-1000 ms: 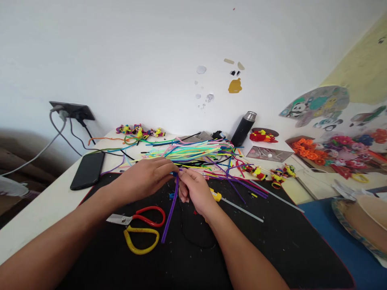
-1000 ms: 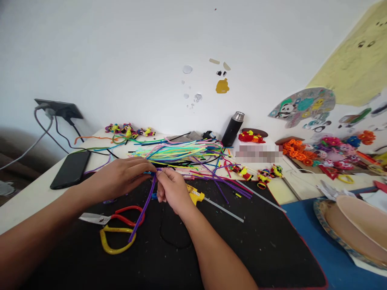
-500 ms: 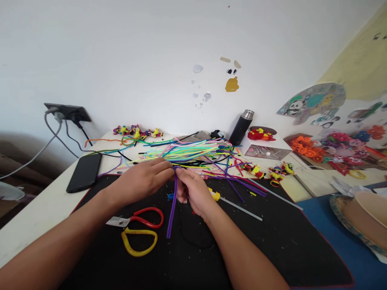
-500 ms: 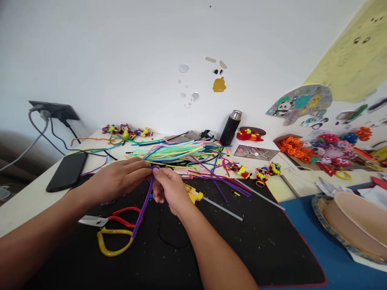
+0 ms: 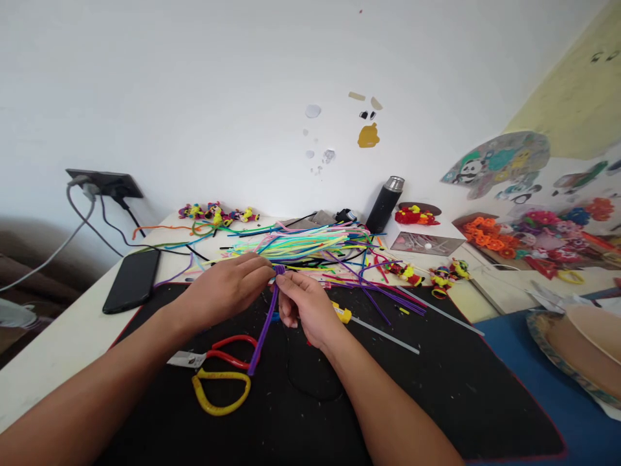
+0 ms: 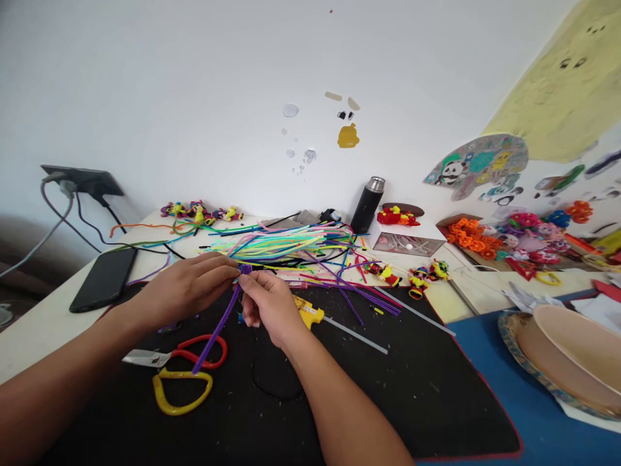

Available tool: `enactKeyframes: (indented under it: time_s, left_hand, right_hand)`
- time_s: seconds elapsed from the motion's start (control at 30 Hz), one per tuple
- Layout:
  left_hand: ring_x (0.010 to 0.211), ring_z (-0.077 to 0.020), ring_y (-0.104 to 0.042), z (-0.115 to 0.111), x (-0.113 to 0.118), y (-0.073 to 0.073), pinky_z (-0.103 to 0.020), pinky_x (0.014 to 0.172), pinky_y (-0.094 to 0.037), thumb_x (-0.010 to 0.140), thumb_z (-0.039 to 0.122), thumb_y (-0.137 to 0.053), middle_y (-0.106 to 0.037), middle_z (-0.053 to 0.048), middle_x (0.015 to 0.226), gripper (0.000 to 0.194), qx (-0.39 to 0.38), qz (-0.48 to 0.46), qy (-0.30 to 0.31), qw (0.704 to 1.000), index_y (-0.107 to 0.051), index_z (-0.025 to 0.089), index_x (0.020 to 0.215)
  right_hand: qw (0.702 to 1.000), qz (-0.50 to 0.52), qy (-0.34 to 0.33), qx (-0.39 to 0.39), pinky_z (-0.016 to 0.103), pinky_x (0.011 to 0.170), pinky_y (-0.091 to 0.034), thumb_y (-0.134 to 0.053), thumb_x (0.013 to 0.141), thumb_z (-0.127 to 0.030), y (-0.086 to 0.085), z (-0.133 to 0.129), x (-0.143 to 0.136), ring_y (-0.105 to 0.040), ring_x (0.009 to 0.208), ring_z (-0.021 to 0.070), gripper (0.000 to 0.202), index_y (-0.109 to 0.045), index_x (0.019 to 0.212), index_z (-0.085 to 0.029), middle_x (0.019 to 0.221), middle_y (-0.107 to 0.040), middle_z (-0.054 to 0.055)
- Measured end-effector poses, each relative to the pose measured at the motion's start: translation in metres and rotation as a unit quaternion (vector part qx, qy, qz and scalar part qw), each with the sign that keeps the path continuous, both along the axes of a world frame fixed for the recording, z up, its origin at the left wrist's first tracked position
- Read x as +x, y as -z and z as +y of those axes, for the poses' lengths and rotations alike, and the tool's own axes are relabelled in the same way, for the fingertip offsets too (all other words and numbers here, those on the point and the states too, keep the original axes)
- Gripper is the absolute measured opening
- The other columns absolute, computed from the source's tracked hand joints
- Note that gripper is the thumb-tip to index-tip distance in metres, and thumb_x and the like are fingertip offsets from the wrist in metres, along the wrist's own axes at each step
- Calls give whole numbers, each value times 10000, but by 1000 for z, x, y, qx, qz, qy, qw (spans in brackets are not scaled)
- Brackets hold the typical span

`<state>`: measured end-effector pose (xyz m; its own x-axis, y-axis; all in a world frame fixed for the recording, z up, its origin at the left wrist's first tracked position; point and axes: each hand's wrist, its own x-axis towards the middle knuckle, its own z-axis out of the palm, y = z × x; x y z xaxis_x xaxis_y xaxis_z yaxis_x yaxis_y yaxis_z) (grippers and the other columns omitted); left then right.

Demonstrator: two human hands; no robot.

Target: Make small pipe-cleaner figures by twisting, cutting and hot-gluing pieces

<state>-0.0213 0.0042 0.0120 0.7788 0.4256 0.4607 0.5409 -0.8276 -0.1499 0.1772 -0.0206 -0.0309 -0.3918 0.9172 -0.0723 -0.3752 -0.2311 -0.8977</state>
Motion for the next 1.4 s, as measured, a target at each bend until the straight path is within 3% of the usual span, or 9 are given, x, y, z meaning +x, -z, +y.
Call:
enactKeyframes:
  time_s: [0.3, 0.53, 0.7, 0.83, 1.03, 1.27, 1.4]
  left_hand:
    - [943, -252, -744, 2, -1, 3, -353, 812, -586, 1067, 206, -506, -786, -115, 1011, 187, -27, -45, -11, 999, -690, 182, 1051]
    - [803, -212, -729, -3, 5, -4, -304, 724, -540, 998, 265, -531, -778, -55, 895, 182, -155, -140, -92, 974, -695, 205, 946]
    - [740, -201, -710, -10, 11, -14, -284, 684, -528, 914, 358, -618, -774, -14, 826, 158, -296, -233, -143, 915, -714, 240, 871]
    - [707, -194, -682, -11, 14, -13, -268, 638, -503, 878, 401, -692, -757, -7, 779, 174, -371, -285, -159, 869, -732, 236, 840]
    - [625, -167, -645, -7, 15, -14, -260, 592, -507, 803, 454, -810, -725, 0, 709, 268, -497, -361, -131, 778, -708, 208, 825]
    - [582, -154, -612, -3, 18, -13, -275, 570, -520, 717, 399, -871, -704, 7, 652, 251, -573, -418, -115, 696, -718, 210, 779]
    - [560, -143, -596, -6, 23, -11, -255, 523, -497, 679, 351, -891, -692, -5, 630, 250, -624, -472, -109, 613, -726, 194, 781]
  right_hand:
    - [1000, -11, -6, 3, 189, 341, -259, -784, 844, -595, 0, -1, -2, -437, 356, 76, 429, -605, 801, -208, 479, -516, -100]
    - [999, -34, 14, 4, 186, 331, -281, -760, 831, -584, -1, 0, -2, -454, 353, 87, 402, -621, 806, -208, 458, -495, -103]
    - [998, -59, 17, 17, 186, 344, -307, -740, 833, -593, -3, 0, -1, -468, 357, 90, 404, -618, 813, -208, 463, -504, -100]
    - [997, -68, 12, 37, 187, 360, -318, -727, 853, -609, -3, -1, -1, -473, 352, 90, 417, -607, 816, -211, 455, -510, -100]
    - [997, -70, 8, 43, 189, 367, -310, -719, 863, -649, -4, -1, 0, -468, 348, 91, 453, -595, 820, -215, 447, -498, -104]
    - [995, -81, 7, 61, 195, 368, -304, -695, 875, -664, -3, -1, 0, -474, 359, 96, 465, -591, 827, -213, 457, -497, -101]
    - [994, -81, 12, 69, 200, 373, -312, -684, 885, -680, -5, -3, 0, -471, 363, 97, 477, -589, 831, -215, 463, -503, -99]
